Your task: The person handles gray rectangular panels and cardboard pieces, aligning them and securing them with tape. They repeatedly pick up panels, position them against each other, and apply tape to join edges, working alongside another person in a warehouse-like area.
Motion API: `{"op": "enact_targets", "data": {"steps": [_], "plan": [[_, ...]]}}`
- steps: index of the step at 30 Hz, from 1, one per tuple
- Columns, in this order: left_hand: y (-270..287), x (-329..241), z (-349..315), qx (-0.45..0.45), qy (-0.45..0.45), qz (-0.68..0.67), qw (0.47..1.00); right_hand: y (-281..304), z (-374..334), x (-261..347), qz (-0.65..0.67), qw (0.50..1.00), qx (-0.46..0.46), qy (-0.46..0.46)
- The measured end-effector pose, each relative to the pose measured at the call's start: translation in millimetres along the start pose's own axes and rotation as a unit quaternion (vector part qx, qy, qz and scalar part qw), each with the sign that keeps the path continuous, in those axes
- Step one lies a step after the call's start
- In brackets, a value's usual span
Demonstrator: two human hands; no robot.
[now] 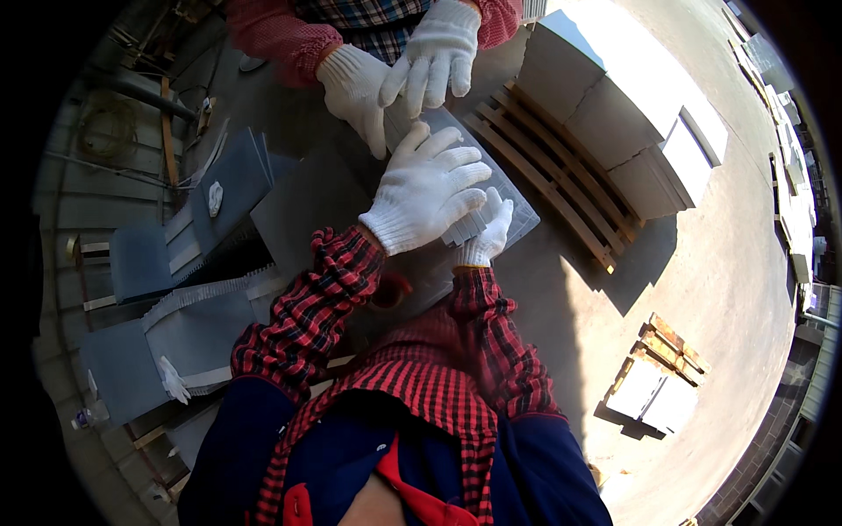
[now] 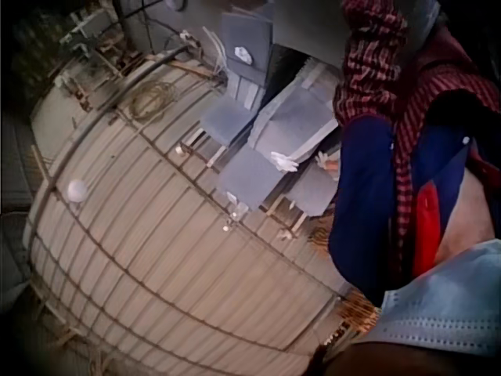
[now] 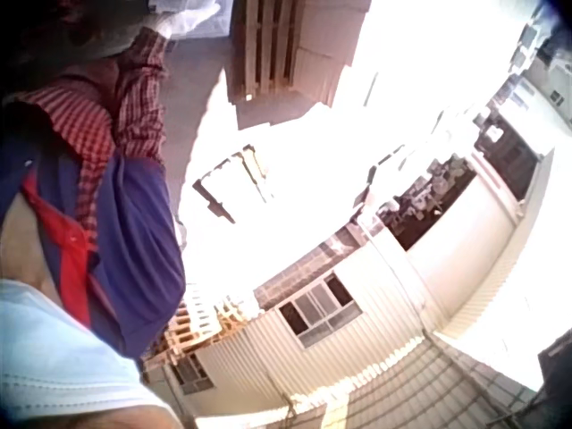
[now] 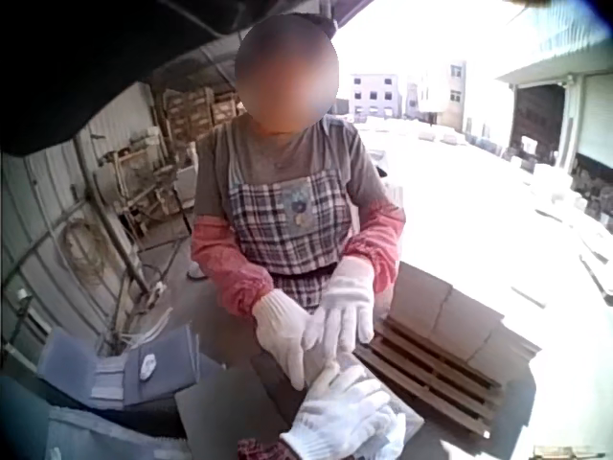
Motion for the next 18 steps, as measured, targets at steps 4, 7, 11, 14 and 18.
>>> {"op": "enact_targets", "data": {"steps": [4, 7, 11, 14, 18], "plan": [[-5, 1, -3, 0.003, -0.010, -0.004, 1.000, -3, 0, -8, 0.018, 0.998, 0.007, -0.059], [-7, -3, 4, 0.005, -0.028, -0.014, 1.000, -6, -6, -2, 0.009, 0.998, -0.025, -0.050], [-16, -9, 14, 0.006, -0.057, -0.007, 0.998, 29, -4, 25, -0.090, 0.990, -0.088, 0.067], [-9, -6, 9, -0.024, -0.069, 0.023, 0.997, 75, -47, 72, -0.304, 0.946, -0.059, 0.101], [-18, -11, 10, 0.009, -0.086, 0.033, 0.996, 237, -97, 141, -0.815, 0.576, 0.058, 0.028]]}}
Point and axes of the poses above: each hand's wrist, its own z-axis towards the middle knuckle, its own y-axis out of the back of the hand, x = y × z, the point moved 6 cm from there along z, towards the middle knuckle, and after that the axes turned 10 degrees about z, right-handed, at the moved point
